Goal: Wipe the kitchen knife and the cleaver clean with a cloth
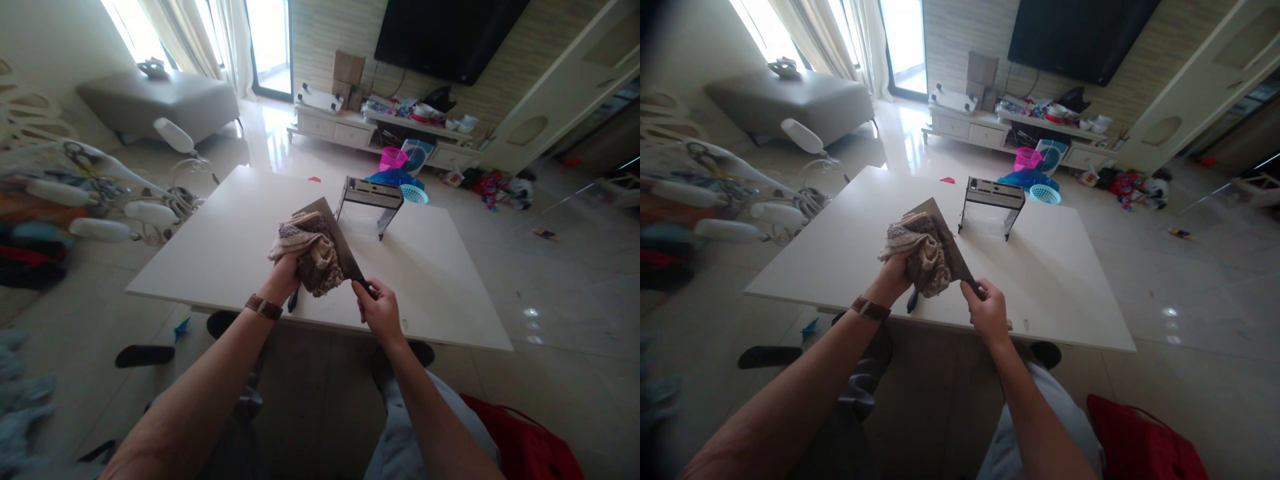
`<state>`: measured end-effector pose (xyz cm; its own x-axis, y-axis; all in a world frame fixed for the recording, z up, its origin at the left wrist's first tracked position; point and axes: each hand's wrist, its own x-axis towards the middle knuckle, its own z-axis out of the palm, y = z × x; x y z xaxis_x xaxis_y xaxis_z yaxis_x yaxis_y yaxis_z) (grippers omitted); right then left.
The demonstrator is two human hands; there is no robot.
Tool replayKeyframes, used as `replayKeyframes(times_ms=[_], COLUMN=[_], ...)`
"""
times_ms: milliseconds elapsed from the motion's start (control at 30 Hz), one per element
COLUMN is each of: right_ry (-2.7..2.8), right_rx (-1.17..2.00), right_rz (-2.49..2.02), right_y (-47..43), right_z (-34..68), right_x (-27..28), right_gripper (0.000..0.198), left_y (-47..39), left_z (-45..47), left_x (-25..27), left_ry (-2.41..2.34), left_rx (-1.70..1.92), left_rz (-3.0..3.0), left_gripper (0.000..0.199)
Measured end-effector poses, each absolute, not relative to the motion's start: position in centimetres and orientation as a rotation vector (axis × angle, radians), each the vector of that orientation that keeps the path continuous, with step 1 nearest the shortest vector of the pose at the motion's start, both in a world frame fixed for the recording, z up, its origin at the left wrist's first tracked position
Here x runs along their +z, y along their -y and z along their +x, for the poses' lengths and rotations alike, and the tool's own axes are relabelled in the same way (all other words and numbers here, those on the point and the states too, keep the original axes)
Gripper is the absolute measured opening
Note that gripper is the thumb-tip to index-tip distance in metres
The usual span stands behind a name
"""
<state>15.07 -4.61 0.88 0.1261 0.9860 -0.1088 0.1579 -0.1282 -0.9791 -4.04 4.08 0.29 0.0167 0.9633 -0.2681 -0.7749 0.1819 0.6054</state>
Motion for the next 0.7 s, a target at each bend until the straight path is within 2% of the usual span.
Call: replayKeyframes(times_ms=[200, 700], right_ry=[1.258, 1.364], right_rx=[1.097, 1.030], right_rz=[-1.492, -1.518], right_y=[4.8, 4.8], right_z=[15.1, 15.5], right_x=[0.7, 0.0], right_gripper=[0.047, 0.048], left_y=[-5.0, -5.4], left_z=[-5.6, -6.0], left_x=[0.3, 0.2], left_ry=[-0.727, -0.688], left_rx=[1.472, 1.523], left_rz=[0.301, 0.297], left_gripper=[0.020, 0.017])
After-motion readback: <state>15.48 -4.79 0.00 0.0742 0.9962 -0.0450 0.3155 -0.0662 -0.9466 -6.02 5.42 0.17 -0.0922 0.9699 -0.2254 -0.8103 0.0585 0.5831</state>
